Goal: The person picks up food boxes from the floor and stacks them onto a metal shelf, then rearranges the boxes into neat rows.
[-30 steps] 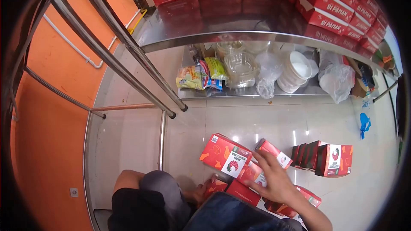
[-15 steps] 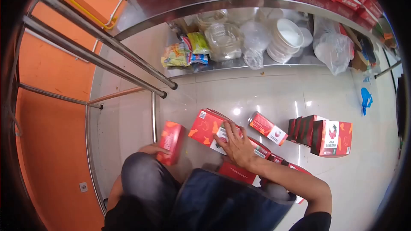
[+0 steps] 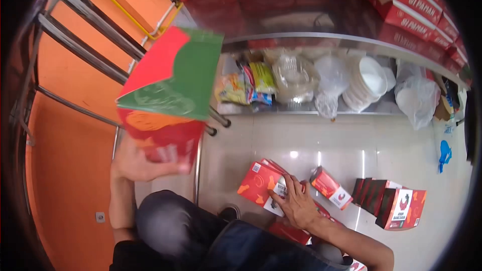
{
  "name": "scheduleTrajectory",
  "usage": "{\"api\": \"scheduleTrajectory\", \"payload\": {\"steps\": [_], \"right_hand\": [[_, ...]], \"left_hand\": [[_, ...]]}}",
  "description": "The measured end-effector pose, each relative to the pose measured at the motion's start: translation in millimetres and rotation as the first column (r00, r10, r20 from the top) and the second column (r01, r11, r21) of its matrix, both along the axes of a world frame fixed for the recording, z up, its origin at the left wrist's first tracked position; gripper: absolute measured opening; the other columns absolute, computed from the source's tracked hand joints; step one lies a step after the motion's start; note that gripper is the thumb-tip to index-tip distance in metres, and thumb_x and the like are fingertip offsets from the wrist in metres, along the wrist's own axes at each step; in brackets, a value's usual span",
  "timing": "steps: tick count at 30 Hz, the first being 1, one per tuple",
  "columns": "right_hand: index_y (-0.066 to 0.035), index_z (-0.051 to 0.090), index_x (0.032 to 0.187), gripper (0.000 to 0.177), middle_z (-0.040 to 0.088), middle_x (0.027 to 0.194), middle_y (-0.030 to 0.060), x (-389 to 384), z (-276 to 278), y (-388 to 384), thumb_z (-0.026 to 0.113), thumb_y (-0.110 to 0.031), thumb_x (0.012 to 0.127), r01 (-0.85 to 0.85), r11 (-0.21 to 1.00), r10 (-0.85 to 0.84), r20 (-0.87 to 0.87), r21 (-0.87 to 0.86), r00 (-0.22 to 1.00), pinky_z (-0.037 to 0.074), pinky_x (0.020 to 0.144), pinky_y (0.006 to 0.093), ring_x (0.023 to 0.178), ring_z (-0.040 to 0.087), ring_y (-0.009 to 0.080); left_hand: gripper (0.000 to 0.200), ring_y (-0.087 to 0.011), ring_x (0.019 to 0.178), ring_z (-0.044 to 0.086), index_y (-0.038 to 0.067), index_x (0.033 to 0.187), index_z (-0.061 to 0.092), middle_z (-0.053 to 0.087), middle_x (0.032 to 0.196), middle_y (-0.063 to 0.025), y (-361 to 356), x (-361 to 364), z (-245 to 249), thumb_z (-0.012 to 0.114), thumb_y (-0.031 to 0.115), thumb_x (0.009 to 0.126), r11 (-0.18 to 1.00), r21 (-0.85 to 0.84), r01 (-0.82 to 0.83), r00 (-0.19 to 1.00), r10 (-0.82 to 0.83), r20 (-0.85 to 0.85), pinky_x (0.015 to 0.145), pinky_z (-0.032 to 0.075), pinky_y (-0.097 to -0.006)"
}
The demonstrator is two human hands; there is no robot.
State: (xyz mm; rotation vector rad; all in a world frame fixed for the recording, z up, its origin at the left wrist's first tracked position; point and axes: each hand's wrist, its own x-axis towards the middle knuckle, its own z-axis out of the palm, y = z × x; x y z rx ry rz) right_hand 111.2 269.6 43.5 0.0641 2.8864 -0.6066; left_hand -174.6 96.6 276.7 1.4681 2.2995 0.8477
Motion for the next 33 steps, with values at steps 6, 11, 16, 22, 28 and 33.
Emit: {"api": "scheduleTrajectory", "payload": {"steps": [6, 11, 16, 22, 28, 33], "right_hand": [[-0.023, 0.045, 0.145, 0.094, 0.025, 0.151, 0.0279, -2.3, 119.4, 41.8, 0.085, -0.043, 0.062, 0.057, 0.998, -0.057, 0.036, -0.002, 0.998, 0.026, 0.109, 0.0589, 0.140, 0.029, 0.0406], [-0.023, 0.046, 0.143, 0.094, 0.028, 0.150, 0.0278, 28.5, 207.8, 20.7, 0.088, -0.037, 0.059, 0.329, 0.944, -0.325, -0.092, 0.037, 0.941, 0.027, 0.108, 0.0568, 0.139, 0.031, 0.0419], [-0.014, 0.048, 0.142, 0.080, 0.033, 0.154, 0.0215, 79.9, 250.5, -29.7, 0.082, -0.031, 0.072, 0.592, 0.805, -0.586, -0.205, -0.036, 0.784, 0.030, 0.110, 0.0573, 0.141, 0.034, 0.0418], [-0.018, 0.040, 0.149, 0.095, 0.022, 0.160, 0.0227, 126.5, 245.8, -84.0, 0.084, -0.032, 0.065, 0.715, 0.678, -0.735, -0.179, -0.172, 0.654, 0.027, 0.111, 0.0587, 0.144, 0.029, 0.0427], [-0.016, 0.036, 0.150, 0.098, 0.023, 0.159, 0.0221, 129.5, 255.1, -85.0, 0.086, -0.040, 0.069, 0.758, 0.642, -0.761, -0.218, -0.115, 0.611, 0.029, 0.112, 0.0568, 0.144, 0.029, 0.0424], [-0.013, 0.036, 0.150, 0.101, 0.026, 0.158, 0.0217, 112.8, 275.1, -59.5, 0.087, -0.043, 0.069, 0.693, 0.708, -0.691, -0.337, -0.138, 0.639, 0.032, 0.111, 0.0570, 0.144, 0.029, 0.0430]], "left_hand": [[0.109, -0.0466, 0.134, 0.033, 0.029, 0.155, 0.030, 0.033, 0.147, -0.0276, 136.5, -80.8, 99.4, 0.084, 0.020, 0.062, 0.969, 0.245, 0.014, 0.460, 0.211, -0.862, 0.112, 0.031, -0.0525], [0.104, -0.0404, 0.147, 0.022, 0.035, 0.156, 0.024, 0.023, 0.158, -0.0227, 208.0, -152.2, 134.8, 0.074, 0.015, 0.067, 0.968, 0.176, -0.180, 0.469, 0.242, -0.849, 0.114, 0.022, -0.0650], [0.113, -0.0326, 0.150, 0.017, 0.041, 0.156, 0.020, 0.020, 0.162, -0.0125, 245.6, -197.5, 172.0, 0.075, 0.007, 0.063, 0.943, 0.138, -0.303, 0.520, 0.285, -0.805, 0.114, 0.023, -0.0649], [0.095, -0.0343, 0.150, 0.018, 0.036, 0.154, 0.027, 0.024, 0.160, -0.0159, 269.0, -255.9, 181.8, 0.060, -0.002, 0.073, 0.945, 0.116, -0.305, 0.550, 0.274, -0.789, 0.110, 0.017, -0.0739], [0.052, -0.0352, 0.138, 0.040, 0.021, 0.134, 0.053, 0.049, 0.139, -0.0153, 274.5, -266.3, 170.8, 0.059, 0.006, 0.084, 0.895, 0.363, -0.259, 0.419, 0.442, -0.793, 0.107, 0.029, -0.0713], [0.037, -0.0330, 0.124, 0.052, 0.012, 0.120, 0.061, 0.057, 0.124, -0.0152, 276.7, -260.0, 157.2, 0.064, 0.008, 0.083, 0.723, 0.678, -0.135, 0.284, 0.684, -0.672, 0.101, 0.041, -0.0606]]}}
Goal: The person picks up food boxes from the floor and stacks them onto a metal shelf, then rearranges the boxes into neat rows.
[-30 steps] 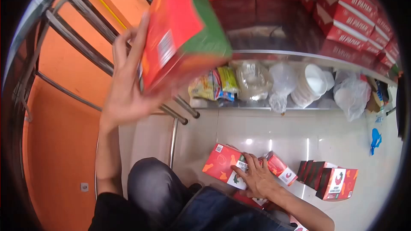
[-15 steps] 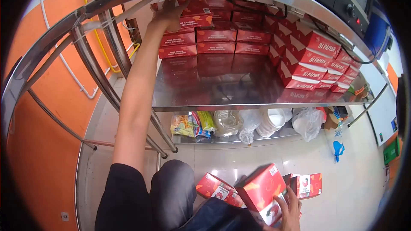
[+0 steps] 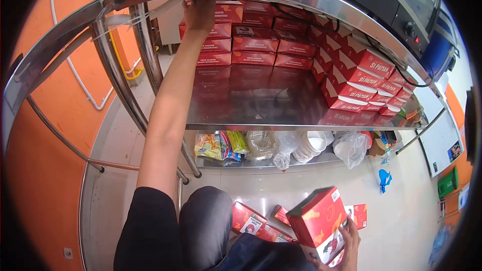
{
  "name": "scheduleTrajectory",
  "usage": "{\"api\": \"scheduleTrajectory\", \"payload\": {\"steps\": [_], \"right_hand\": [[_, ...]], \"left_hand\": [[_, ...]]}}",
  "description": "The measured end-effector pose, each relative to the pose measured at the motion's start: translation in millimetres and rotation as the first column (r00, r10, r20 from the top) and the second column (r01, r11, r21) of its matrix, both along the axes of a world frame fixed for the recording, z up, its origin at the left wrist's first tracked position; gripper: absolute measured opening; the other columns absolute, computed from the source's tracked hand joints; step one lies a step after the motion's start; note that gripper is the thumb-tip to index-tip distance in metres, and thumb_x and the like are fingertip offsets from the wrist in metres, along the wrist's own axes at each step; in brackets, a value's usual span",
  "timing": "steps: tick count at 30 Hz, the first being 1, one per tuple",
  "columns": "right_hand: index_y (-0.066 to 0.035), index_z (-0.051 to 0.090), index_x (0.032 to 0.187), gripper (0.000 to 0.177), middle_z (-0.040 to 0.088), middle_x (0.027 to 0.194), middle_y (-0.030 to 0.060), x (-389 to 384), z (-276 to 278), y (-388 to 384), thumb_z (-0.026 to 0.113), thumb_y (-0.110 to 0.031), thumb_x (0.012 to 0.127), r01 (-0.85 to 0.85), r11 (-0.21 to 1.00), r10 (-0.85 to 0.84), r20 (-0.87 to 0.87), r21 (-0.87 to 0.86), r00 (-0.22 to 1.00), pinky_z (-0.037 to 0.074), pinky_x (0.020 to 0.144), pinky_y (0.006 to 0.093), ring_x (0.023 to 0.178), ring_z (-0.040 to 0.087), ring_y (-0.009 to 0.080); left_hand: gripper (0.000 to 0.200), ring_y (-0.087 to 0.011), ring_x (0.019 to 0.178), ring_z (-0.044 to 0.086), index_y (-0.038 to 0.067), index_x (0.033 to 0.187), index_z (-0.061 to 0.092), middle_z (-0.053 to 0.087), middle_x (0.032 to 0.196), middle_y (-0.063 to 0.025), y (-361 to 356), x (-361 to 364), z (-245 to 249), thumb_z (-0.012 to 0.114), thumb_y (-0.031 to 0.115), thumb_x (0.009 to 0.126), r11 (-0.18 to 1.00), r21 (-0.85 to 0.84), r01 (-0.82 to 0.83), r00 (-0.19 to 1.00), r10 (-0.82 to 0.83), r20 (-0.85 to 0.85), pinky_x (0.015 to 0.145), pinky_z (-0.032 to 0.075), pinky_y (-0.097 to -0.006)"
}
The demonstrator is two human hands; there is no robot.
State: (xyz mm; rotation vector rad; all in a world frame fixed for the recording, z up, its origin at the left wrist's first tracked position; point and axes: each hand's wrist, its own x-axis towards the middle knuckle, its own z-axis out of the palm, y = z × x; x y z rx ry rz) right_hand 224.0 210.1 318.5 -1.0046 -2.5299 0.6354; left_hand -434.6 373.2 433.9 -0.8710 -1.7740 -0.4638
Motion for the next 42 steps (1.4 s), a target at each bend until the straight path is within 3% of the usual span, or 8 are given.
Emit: {"api": "scheduleTrajectory", "payload": {"steps": [11, 13, 15, 22, 25, 32, 38, 42], "right_hand": [[-0.007, 0.046, 0.138, 0.100, 0.036, 0.151, 0.0265, -74.5, 18.7, 53.0, 0.089, -0.032, 0.051, -0.126, 0.973, 0.167, -0.221, 0.191, 0.961, 0.035, 0.109, 0.0559, 0.138, 0.037, 0.0471], [-0.008, 0.046, 0.139, 0.100, 0.036, 0.151, 0.0257, -87.4, 25.2, 61.7, 0.088, -0.031, 0.051, -0.169, 0.969, 0.213, -0.255, 0.183, 0.943, 0.035, 0.109, 0.0557, 0.138, 0.036, 0.0469], [-0.009, 0.048, 0.138, 0.096, 0.037, 0.151, 0.0232, -99.6, 27.7, 70.0, 0.086, -0.029, 0.052, -0.170, 0.958, 0.227, -0.249, 0.230, 0.941, 0.033, 0.110, 0.0551, 0.138, 0.036, 0.0449], [-0.011, 0.045, 0.144, 0.096, 0.042, 0.144, 0.0207, -128.2, 33.8, 78.3, 0.086, -0.034, 0.060, 0.073, 0.877, -0.016, -0.124, 0.474, 0.992, 0.032, 0.107, 0.0516, 0.131, 0.042, 0.0389], [-0.010, 0.040, 0.147, 0.087, 0.046, 0.142, 0.0195, -135.5, 36.7, 78.0, 0.082, -0.031, 0.074, 0.176, 0.943, -0.080, -0.323, 0.282, 0.943, 0.039, 0.104, 0.0467, 0.127, 0.047, 0.0333], [-0.007, 0.023, 0.155, 0.079, 0.049, 0.142, 0.0152, -131.1, 41.2, 146.5, 0.068, -0.008, 0.091, -0.207, 0.792, -0.216, -0.581, -0.575, 0.785, 0.049, 0.097, 0.0366, 0.123, 0.054, 0.0236], [-0.012, 0.018, 0.149, 0.083, 0.060, 0.118, 0.0101, -246.4, 65.1, 217.4, 0.074, -0.020, 0.088, -0.247, 0.746, -0.283, -0.629, -0.619, 0.724, 0.052, 0.077, 0.0342, 0.095, 0.064, 0.0187], [-0.013, 0.062, 0.113, 0.037, 0.058, 0.097, 0.0058, -368.7, 66.1, 292.9, 0.079, -0.027, 0.083, -0.373, 0.479, -0.569, -0.604, -0.795, 0.558, 0.056, 0.068, 0.0322, 0.082, 0.057, 0.0161]], "left_hand": [[0.044, -0.0361, 0.114, 0.059, 0.003, 0.128, 0.057, 0.062, 0.116, -0.0195, -7.9, 45.1, -53.8, 0.066, 0.023, 0.089, 0.850, 0.308, 0.428, 0.897, -0.441, -0.031, 0.099, 0.046, -0.0458], [0.062, -0.0341, 0.122, 0.055, 0.004, 0.141, 0.046, 0.056, 0.125, -0.0190, -53.6, 125.9, -50.9, 0.064, 0.041, 0.094, 0.616, 0.370, 0.695, 0.285, -0.709, 0.645, 0.104, 0.044, -0.0417], [0.095, -0.0262, 0.128, 0.051, 0.009, 0.153, 0.026, 0.052, 0.137, -0.0151, -87.6, 183.1, -86.3, 0.064, 0.063, 0.086, 0.003, 0.738, 0.674, -0.666, -0.430, 0.610, 0.100, 0.046, -0.0473], [0.110, -0.0267, 0.132, 0.045, 0.018, 0.157, 0.005, 0.045, 0.138, -0.0139, -141.6, 306.6, -142.6, 0.081, 0.041, 0.081, 0.220, 0.972, 0.083, -0.969, -0.208, 0.130, 0.098, 0.048, -0.0386], [0.106, -0.0221, 0.128, 0.049, 0.015, 0.156, 0.012, 0.048, 0.137, -0.0115, -107.0, 322.4, -140.6, 0.084, 0.028, 0.080, 0.254, 0.870, 0.423, -0.697, -0.523, 0.492, 0.098, 0.048, -0.0361], [0.085, -0.0185, 0.136, 0.042, 0.012, 0.158, 0.022, 0.043, 0.151, -0.0095, -63.1, 298.0, -124.0, 0.072, 0.022, 0.090, 0.066, 0.918, 0.392, -0.845, -0.369, 0.387, 0.109, 0.035, -0.0303], [0.052, -0.0307, 0.111, 0.055, 0.004, 0.135, 0.056, 0.062, 0.121, -0.0137, -42.0, 223.4, -183.8, 0.054, 0.040, 0.097, 0.772, 0.353, 0.529, 0.509, -0.621, 0.596, 0.096, 0.042, -0.0437], [0.038, -0.0291, 0.105, 0.054, 0.002, 0.113, 0.068, 0.061, 0.112, -0.0140, -39.1, 228.8, -202.8, 0.056, 0.033, 0.095, 0.892, 0.032, 0.450, 0.793, -0.416, 0.445, 0.085, 0.041, -0.0419]]}}
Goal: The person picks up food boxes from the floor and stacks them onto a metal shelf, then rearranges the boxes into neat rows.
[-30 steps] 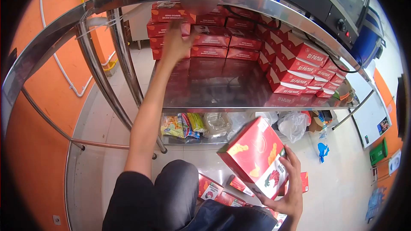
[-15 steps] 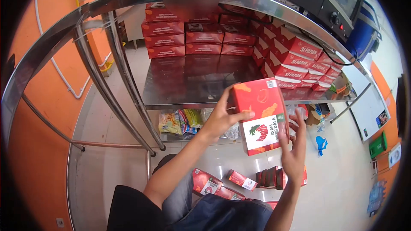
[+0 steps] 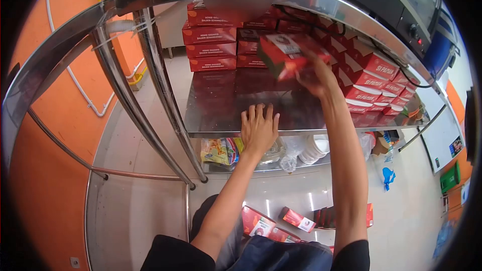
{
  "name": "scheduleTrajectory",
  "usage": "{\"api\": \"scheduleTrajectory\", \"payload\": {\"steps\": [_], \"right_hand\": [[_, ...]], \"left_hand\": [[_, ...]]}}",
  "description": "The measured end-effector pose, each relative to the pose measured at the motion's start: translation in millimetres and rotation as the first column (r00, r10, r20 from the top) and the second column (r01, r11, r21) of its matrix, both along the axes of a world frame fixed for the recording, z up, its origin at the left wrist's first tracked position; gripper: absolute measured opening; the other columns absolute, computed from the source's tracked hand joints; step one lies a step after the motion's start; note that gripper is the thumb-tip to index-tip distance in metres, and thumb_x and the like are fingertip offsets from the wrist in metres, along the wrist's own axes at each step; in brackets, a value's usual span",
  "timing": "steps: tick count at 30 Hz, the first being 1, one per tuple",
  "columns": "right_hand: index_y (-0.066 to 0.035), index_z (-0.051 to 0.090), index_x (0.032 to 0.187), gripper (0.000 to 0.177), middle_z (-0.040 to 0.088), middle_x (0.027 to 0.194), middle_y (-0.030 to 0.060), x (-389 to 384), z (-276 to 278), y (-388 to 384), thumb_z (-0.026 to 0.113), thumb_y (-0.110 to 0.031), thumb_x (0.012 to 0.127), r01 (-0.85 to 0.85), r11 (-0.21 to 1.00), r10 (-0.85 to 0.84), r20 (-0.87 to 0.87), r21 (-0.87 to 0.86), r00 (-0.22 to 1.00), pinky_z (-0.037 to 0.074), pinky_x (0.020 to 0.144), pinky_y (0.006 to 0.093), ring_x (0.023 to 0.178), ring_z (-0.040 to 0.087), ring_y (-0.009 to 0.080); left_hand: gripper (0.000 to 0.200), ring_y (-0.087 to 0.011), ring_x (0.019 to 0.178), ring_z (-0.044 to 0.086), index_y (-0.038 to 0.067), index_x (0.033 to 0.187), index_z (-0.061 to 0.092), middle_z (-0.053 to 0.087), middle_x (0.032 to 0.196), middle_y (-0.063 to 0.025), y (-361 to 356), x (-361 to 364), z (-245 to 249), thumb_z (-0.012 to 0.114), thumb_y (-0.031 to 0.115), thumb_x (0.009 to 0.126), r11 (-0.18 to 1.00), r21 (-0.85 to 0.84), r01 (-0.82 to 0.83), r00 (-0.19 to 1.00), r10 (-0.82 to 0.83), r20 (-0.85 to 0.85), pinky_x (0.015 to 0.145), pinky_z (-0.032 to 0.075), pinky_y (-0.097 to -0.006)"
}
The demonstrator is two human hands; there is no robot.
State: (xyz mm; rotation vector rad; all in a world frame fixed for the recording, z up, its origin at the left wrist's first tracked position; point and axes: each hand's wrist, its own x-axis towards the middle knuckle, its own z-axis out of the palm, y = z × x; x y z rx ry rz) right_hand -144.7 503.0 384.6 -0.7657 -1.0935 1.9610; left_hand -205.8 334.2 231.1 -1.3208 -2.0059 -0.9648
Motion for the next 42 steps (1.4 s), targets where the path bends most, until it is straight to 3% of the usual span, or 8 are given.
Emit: {"api": "scheduleTrajectory", "payload": {"steps": [10, 16, 21, 24, 27, 31, 34, 42], "right_hand": [[-0.007, 0.049, 0.128, 0.055, 0.053, 0.111, 0.0151, -140.8, -13.1, 87.6, 0.078, -0.025, 0.084, 0.046, 0.984, -0.028, -0.102, 0.174, 0.994, 0.061, 0.081, 0.0408, 0.091, 0.059, 0.0266], [-0.005, 0.040, 0.143, 0.065, 0.053, 0.132, 0.0182, -151.1, -19.4, 55.1, 0.070, -0.028, 0.090, 0.113, 0.860, -0.250, 0.218, 0.497, 0.943, 0.058, 0.082, 0.0361, 0.096, 0.061, 0.0291], [-0.004, 0.055, 0.129, 0.042, 0.067, 0.101, 0.0087, -54.7, -68.2, 8.1, 0.062, -0.028, 0.096, 0.007, 0.513, -0.431, 0.251, 0.858, 0.867, 0.048, 0.070, 0.0255, 0.084, 0.059, 0.0127], [0.001, 0.069, 0.103, 0.022, 0.070, 0.082, 0.0041, 80.2, -76.6, -81.9, 0.065, -0.018, 0.092, -0.545, 0.560, 0.222, 0.521, 0.624, 0.824, 0.051, 0.070, 0.0251, 0.078, 0.064, 0.0077], [0.001, 0.065, 0.115, 0.030, 0.071, 0.091, 0.0060, 178.4, -128.7, -103.1, 0.066, -0.020, 0.093, -0.939, 0.343, 0.508, 0.837, 0.022, 0.206, 0.053, 0.071, 0.0275, 0.080, 0.068, 0.0120], [0.002, 0.060, 0.122, 0.058, 0.068, 0.112, 0.0201, 244.7, -299.4, -99.7, 0.078, -0.037, 0.082, -0.895, 0.388, 0.067, 0.976, -0.218, -0.209, 0.052, 0.090, 0.0423, 0.104, 0.065, 0.0332], [-0.010, 0.012, 0.156, 0.135, 0.033, 0.151, 0.0290, 279.4, -415.5, -110.4, 0.090, -0.057, 0.056, -0.845, 0.208, 0.012, 0.865, -0.492, -0.501, 0.042, 0.105, 0.0564, 0.135, 0.041, 0.0475], [-0.002, 0.035, 0.131, 0.088, 0.064, 0.113, 0.0268, 274.8, -378.7, -124.2, 0.082, -0.043, 0.069, -0.876, 0.457, -0.073, 0.975, -0.154, -0.209, 0.054, 0.085, 0.0524, 0.104, 0.063, 0.0441]], "left_hand": [[0.042, -0.0295, 0.107, 0.053, 0.004, 0.109, 0.069, 0.060, 0.115, -0.0160, 11.9, 1.2, -5.0, 0.053, 0.040, 0.093, 0.994, -0.097, -0.056, 0.997, 0.051, -0.049, 0.085, 0.042, -0.0434], [0.041, -0.0307, 0.104, 0.054, 0.006, 0.105, 0.069, 0.060, 0.113, -0.0152, 15.2, 2.6, -2.1, 0.054, 0.042, 0.092, 0.996, -0.062, -0.066, 0.998, 0.065, -0.019, 0.082, 0.043, -0.0439], [0.043, -0.0334, 0.100, 0.055, 0.006, 0.108, 0.068, 0.062, 0.109, -0.0170, 14.3, 3.3, -2.7, 0.054, 0.044, 0.092, 0.992, -0.056, -0.114, 0.989, 0.108, -0.102, 0.078, 0.044, -0.0458], [0.042, -0.0314, 0.099, 0.055, 0.005, 0.096, 0.069, 0.061, 0.097, -0.0142, 12.9, 1.6, -6.6, 0.054, 0.043, 0.091, 0.996, -0.067, -0.062, 0.995, 0.056, -0.086, 0.078, 0.041, -0.0437], [0.043, -0.0305, 0.101, 0.056, 0.007, 0.100, 0.071, 0.063, 0.102, -0.0123, 19.5, 3.1, -11.0, 0.054, 0.046, 0.091, 0.990, -0.043, -0.131, 0.985, 0.125, -0.121, 0.081, 0.043, -0.0444], [0.047, -0.0298, 0.108, 0.056, 0.010, 0.109, 0.072, 0.065, 0.112, -0.0107, 20.0, 6.0, -13.6, 0.051, 0.049, 0.093, 0.980, -0.122, -0.157, 0.983, 0.144, -0.113, 0.086, 0.043, -0.0456], [0.047, -0.0305, 0.110, 0.056, 0.010, 0.110, 0.071, 0.064, 0.114, -0.0117, 20.3, 9.5, -6.3, 0.049, 0.048, 0.094, 0.972, -0.163, -0.167, 0.983, 0.151, -0.107, 0.088, 0.043, -0.0456], [0.039, -0.0312, 0.100, 0.052, 0.005, 0.096, 0.068, 0.061, 0.102, -0.0160, 16.1, 5.6, -2.0, 0.056, 0.041, 0.091, 0.995, -0.024, -0.099, 0.995, 0.098, -0.028, 0.080, 0.039, -0.0444]]}}
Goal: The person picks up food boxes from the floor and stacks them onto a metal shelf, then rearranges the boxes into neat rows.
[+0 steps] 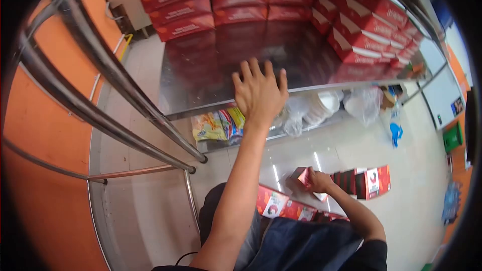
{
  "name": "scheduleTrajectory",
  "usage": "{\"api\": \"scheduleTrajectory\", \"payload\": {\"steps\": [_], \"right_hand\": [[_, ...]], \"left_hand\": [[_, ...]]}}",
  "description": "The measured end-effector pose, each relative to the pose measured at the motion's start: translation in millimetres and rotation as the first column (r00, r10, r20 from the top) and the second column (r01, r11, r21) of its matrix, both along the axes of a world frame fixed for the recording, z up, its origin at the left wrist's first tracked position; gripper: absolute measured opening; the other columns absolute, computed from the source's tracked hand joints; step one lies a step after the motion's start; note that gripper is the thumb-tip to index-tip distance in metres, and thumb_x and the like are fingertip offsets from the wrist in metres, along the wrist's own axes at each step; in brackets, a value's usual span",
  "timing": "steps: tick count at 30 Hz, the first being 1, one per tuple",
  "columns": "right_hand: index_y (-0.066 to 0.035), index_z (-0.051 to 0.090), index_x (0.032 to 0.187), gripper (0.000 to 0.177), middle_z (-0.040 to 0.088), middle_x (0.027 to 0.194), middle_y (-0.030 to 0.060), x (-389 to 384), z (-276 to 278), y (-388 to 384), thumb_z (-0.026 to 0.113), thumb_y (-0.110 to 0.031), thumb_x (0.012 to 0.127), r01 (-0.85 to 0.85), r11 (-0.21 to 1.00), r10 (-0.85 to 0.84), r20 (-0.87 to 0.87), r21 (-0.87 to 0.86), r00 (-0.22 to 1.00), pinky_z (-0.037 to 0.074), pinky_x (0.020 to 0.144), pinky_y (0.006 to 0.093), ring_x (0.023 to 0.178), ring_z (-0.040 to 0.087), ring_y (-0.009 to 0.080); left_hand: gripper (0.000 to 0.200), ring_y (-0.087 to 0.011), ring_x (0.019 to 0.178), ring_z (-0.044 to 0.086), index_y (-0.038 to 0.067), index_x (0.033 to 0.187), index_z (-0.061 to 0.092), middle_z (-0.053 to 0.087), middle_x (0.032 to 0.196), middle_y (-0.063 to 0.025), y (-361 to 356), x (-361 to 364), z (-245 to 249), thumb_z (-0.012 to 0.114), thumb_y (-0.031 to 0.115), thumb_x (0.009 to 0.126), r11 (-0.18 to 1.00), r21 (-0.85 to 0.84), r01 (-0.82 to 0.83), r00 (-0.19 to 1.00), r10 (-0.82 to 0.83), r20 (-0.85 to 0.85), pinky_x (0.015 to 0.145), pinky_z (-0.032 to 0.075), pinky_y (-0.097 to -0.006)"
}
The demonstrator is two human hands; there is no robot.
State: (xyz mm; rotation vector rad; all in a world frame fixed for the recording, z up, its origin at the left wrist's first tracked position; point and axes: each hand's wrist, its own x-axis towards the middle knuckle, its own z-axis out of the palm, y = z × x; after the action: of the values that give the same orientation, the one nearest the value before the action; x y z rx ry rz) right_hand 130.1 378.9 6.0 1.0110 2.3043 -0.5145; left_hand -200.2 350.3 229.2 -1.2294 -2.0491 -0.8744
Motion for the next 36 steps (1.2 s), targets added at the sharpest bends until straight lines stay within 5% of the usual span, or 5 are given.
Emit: {"api": "scheduleTrajectory", "payload": {"steps": [8, 11, 14, 25, 36], "right_hand": [[-0.010, 0.049, 0.134, 0.079, 0.062, 0.126, 0.0176, -40.4, 334.6, -45.5, 0.084, -0.014, 0.063, -0.275, 0.958, 0.252, -0.687, 0.079, 0.681, 0.045, 0.099, 0.0423, 0.120, 0.057, 0.0355], [-0.015, 0.060, 0.121, 0.067, 0.055, 0.140, 0.0141, -64.1, 362.8, -53.6, 0.080, -0.004, 0.058, -0.257, 0.894, 0.445, -0.790, 0.367, 0.422, 0.033, 0.110, 0.0527, 0.133, 0.044, 0.0433], [-0.015, 0.064, 0.111, 0.055, 0.049, 0.146, 0.0159, -91.8, 368.4, -45.3, 0.080, -0.004, 0.060, -0.363, 0.782, 0.623, -0.615, 0.507, 0.483, 0.025, 0.114, 0.0557, 0.140, 0.034, 0.0454], [-0.008, 0.049, 0.140, 0.066, 0.029, 0.159, 0.0170, -141.0, 335.0, -11.3, 0.074, -0.005, 0.079, 0.002, 0.995, 0.100, -0.986, 0.101, -0.137, 0.025, 0.118, 0.0438, 0.148, 0.028, 0.0310], [-0.010, 0.008, 0.152, 0.084, 0.044, 0.139, 0.0207, -223.3, 280.4, -35.6, 0.068, -0.020, 0.094, -0.204, 0.717, -0.687, -0.630, -0.666, -0.362, 0.043, 0.108, 0.0490, 0.129, 0.049, 0.0334]], "left_hand": [[0.058, -0.0322, 0.102, 0.057, 0.007, 0.106, 0.069, 0.061, 0.114, -0.0180, -7.3, -0.5, 16.9, 0.044, 0.058, 0.096, 0.961, 0.011, 0.275, 0.889, -0.259, 0.377, 0.087, 0.043, -0.0450], [0.072, -0.0317, 0.108, 0.061, 0.010, 0.130, 0.059, 0.059, 0.127, -0.0183, -26.0, -21.2, 35.1, 0.036, 0.069, 0.095, 0.664, 0.416, 0.621, 0.125, -0.609, 0.784, 0.094, 0.045, -0.0440], [0.079, -0.0247, 0.113, 0.062, 0.013, 0.153, 0.032, 0.059, 0.132, -0.0172, -41.8, -34.9, 37.2, 0.046, 0.065, 0.095, 0.206, 0.904, 0.374, -0.790, -0.441, 0.427, 0.096, 0.047, -0.0384], [0.030, -0.0123, 0.102, 0.063, 0.004, 0.119, 0.059, 0.066, 0.111, -0.0068, -46.4, -37.1, 35.0, 0.065, 0.023, 0.096, 0.294, 0.934, 0.203, -0.616, -0.703, 0.355, 0.088, 0.053, -0.0286], [0.036, -0.0123, 0.098, 0.057, 0.002, 0.117, 0.053, 0.062, 0.108, -0.0069, -22.2, -45.3, 23.6, 0.072, 0.019, 0.093, 0.448, 0.889, 0.098, 0.324, -0.859, 0.397, 0.085, 0.053, -0.0297]]}}
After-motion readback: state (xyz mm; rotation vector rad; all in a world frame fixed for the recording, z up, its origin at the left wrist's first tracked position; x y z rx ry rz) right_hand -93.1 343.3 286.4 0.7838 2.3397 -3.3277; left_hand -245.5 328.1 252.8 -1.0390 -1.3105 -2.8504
